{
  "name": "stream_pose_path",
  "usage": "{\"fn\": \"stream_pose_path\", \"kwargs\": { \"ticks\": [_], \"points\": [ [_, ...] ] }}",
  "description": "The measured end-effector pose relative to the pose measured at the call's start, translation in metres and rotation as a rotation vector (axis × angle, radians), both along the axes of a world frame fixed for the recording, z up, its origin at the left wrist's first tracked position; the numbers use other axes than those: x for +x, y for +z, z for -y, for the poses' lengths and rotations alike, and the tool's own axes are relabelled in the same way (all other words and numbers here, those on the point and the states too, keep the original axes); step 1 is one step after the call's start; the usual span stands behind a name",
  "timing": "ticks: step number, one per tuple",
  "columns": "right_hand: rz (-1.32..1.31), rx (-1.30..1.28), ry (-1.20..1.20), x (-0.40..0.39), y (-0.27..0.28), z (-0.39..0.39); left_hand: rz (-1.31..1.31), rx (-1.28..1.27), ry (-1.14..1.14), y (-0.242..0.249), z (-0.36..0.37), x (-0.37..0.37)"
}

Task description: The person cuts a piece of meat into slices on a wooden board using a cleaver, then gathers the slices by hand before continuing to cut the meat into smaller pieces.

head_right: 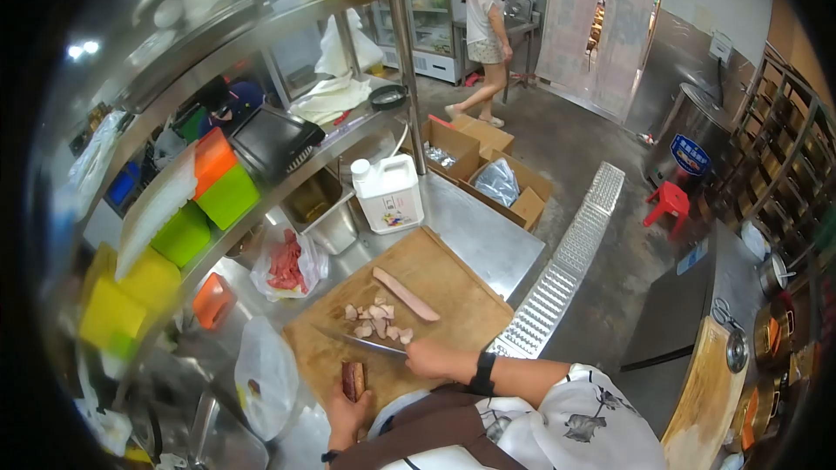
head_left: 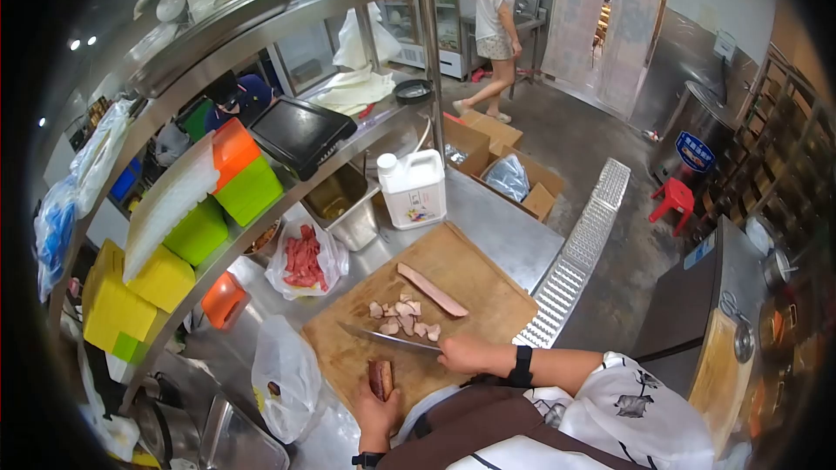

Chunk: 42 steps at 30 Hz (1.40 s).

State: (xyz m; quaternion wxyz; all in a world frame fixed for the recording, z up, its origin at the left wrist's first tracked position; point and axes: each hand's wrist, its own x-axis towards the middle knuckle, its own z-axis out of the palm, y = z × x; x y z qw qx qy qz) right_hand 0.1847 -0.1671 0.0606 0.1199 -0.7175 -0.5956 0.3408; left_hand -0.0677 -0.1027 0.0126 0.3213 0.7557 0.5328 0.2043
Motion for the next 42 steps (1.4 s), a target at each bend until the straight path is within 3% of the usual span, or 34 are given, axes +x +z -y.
{"fn": "stream_pose_path", "kwargs": {
  "ticks": [4,7,9,11,17,23,29,38,42],
  "points": [
    [0.009,0.045,0.031,0.004,-0.016,-0.001,0.034,0.286,0.102,-0.01,-0.007,0.006],
    [0.018,0.086,0.072,0.005,-0.019,0.002,0.134,0.364,-0.089,0.011,-0.011,0.005],
    [-0.019,0.154,0.149,0.008,-0.017,0.004,0.203,0.318,-0.122,0.015,-0.012,0.007],
    [0.001,0.168,0.004,0.002,0.003,0.006,0.169,0.303,-0.109,0.014,-0.012,0.005],
    [-0.043,0.131,-0.023,0.008,0.005,0.017,0.1,0.296,-0.217,0.016,-0.016,0.002],
    [-0.018,0.106,0.049,0.007,0.04,0.021,0.05,0.317,-0.308,0.003,-0.03,0.012],
    [0.003,0.101,0.197,0.009,0.054,0.021,0.005,0.318,-0.32,-0.008,-0.035,0.01],
    [0.043,-0.129,0.242,0.012,0.066,0.007,-0.01,0.246,-0.314,-0.023,-0.033,0.003],
    [0.034,-0.111,0.277,0.018,0.068,0.0,-0.004,0.184,-0.311,-0.024,-0.033,0.001]
  ]
}}
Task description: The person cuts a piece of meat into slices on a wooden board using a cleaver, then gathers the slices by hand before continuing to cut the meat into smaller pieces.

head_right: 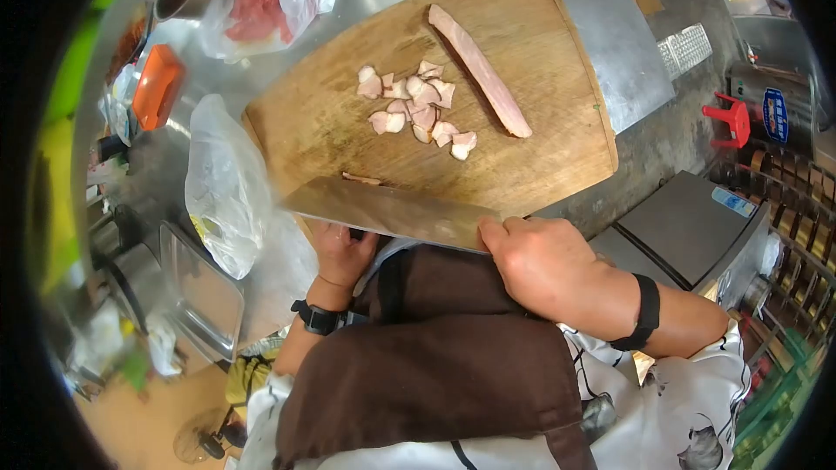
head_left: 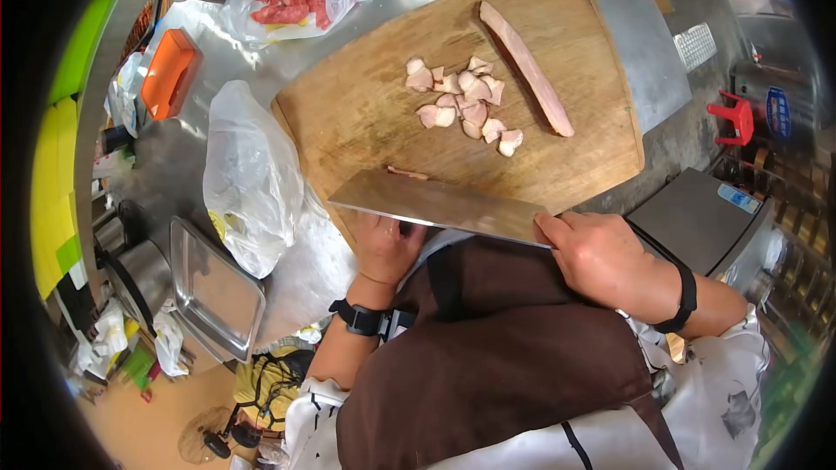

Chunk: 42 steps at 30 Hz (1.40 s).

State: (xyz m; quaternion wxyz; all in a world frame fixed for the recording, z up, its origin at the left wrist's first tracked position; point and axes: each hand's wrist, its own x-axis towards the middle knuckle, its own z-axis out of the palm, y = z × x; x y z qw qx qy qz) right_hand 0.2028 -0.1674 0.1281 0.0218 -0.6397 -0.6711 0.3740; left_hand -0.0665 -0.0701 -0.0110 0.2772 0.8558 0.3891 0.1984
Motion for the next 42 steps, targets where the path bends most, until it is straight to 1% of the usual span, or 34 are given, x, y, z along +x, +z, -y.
{"fn": "stream_pose_path", "kwargs": {
  "ticks": [16,20,23,26,29,32,36,42],
  "points": [
    [-0.066,-0.057,0.045,0.002,-0.003,-0.023,0.041,-0.101,0.018,0.003,-0.007,0.001],
    [-0.088,-0.075,0.073,-0.006,-0.015,-0.039,0.041,-0.083,0.026,0.005,-0.009,0.004],
    [-0.092,-0.03,0.086,-0.016,-0.024,-0.052,0.039,-0.05,0.023,0.007,-0.012,0.006],
    [-0.111,-0.039,0.096,-0.01,-0.02,-0.048,0.056,-0.058,0.023,0.006,-0.011,0.006],
    [-0.122,-0.081,0.025,0.0,-0.006,-0.034,0.073,-0.072,0.023,0.004,-0.012,0.007],
    [-0.111,-0.11,0.047,-0.008,-0.012,-0.044,0.096,-0.082,0.044,0.003,-0.011,0.007],
    [-0.13,0.064,0.119,-0.03,-0.039,-0.073,0.082,-0.085,0.053,0.004,-0.01,0.008],
    [-0.075,-0.143,0.076,-0.007,-0.012,-0.056,0.107,-0.062,0.073,0.004,-0.013,0.01]
  ]
}}
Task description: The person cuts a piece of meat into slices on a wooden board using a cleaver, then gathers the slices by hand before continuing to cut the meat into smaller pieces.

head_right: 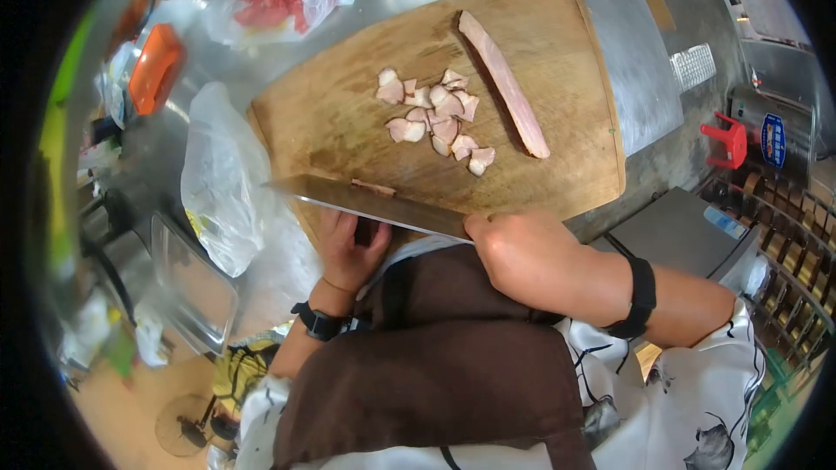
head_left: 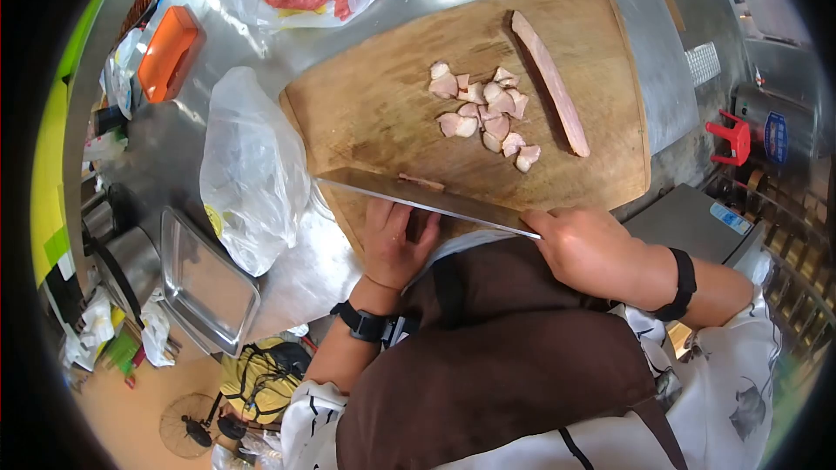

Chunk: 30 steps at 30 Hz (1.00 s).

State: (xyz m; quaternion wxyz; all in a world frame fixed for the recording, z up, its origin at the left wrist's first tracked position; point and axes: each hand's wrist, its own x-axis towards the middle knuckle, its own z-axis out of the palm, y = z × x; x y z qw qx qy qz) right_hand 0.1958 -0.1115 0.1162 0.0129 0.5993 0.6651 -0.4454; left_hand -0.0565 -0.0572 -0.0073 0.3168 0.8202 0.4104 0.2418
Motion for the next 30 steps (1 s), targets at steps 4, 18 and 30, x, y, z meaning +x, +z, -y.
{"fn": "stream_pose_path", "kwargs": {
  "ticks": [4,18,30],
  "points": [
    [-0.045,0.088,0.009,-0.02,-0.018,-0.021,0.019,0.002,-0.004,-0.005,0.002,-0.002],
    [-0.04,0.151,-0.012,-0.046,-0.043,-0.031,0.053,0.035,0.01,-0.005,0.004,-0.003],
    [0.065,0.092,-0.229,-0.002,-0.023,0.049,0.036,0.175,-0.02,0.016,0.006,-0.001]
  ]
}}
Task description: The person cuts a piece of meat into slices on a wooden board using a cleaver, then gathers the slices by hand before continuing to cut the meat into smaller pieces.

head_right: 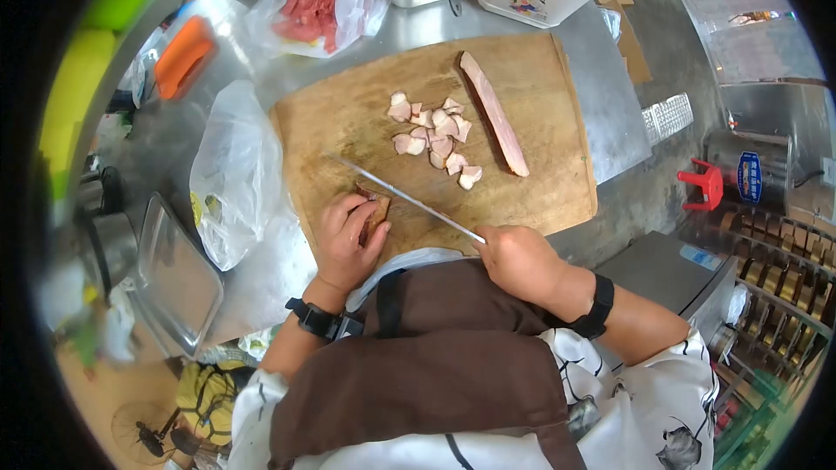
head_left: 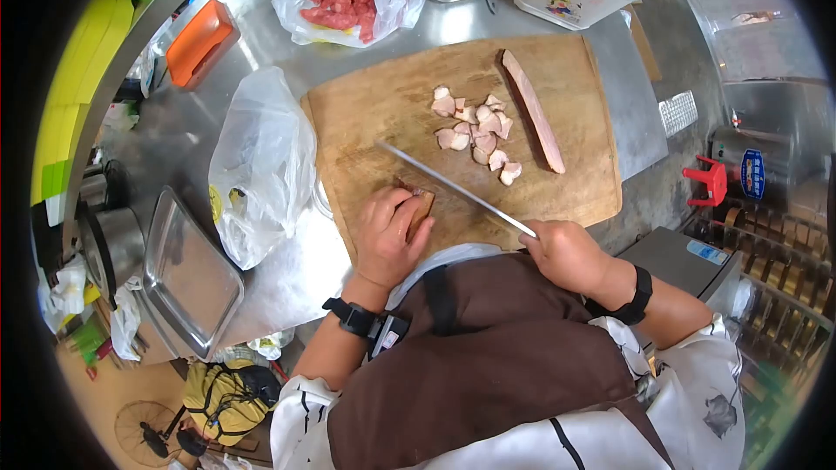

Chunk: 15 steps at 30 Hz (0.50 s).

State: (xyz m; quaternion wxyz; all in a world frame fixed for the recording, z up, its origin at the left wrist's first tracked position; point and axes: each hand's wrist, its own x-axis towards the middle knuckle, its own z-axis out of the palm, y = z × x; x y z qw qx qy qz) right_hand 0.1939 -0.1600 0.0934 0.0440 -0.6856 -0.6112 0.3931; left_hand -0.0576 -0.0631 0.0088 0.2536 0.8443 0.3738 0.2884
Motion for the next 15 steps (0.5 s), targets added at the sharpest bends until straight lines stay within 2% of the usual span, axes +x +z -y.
{"fn": "stream_pose_path", "kwargs": {
  "ticks": [5,15],
  "points": [
    [0.043,0.007,0.073,-0.007,0.027,-0.002,0.004,-0.033,0.001,-0.006,0.003,0.002],
    [0.073,-0.006,0.167,0.001,0.036,0.003,-0.04,-0.041,-0.015,-0.007,-0.001,0.003]
  ]
}}
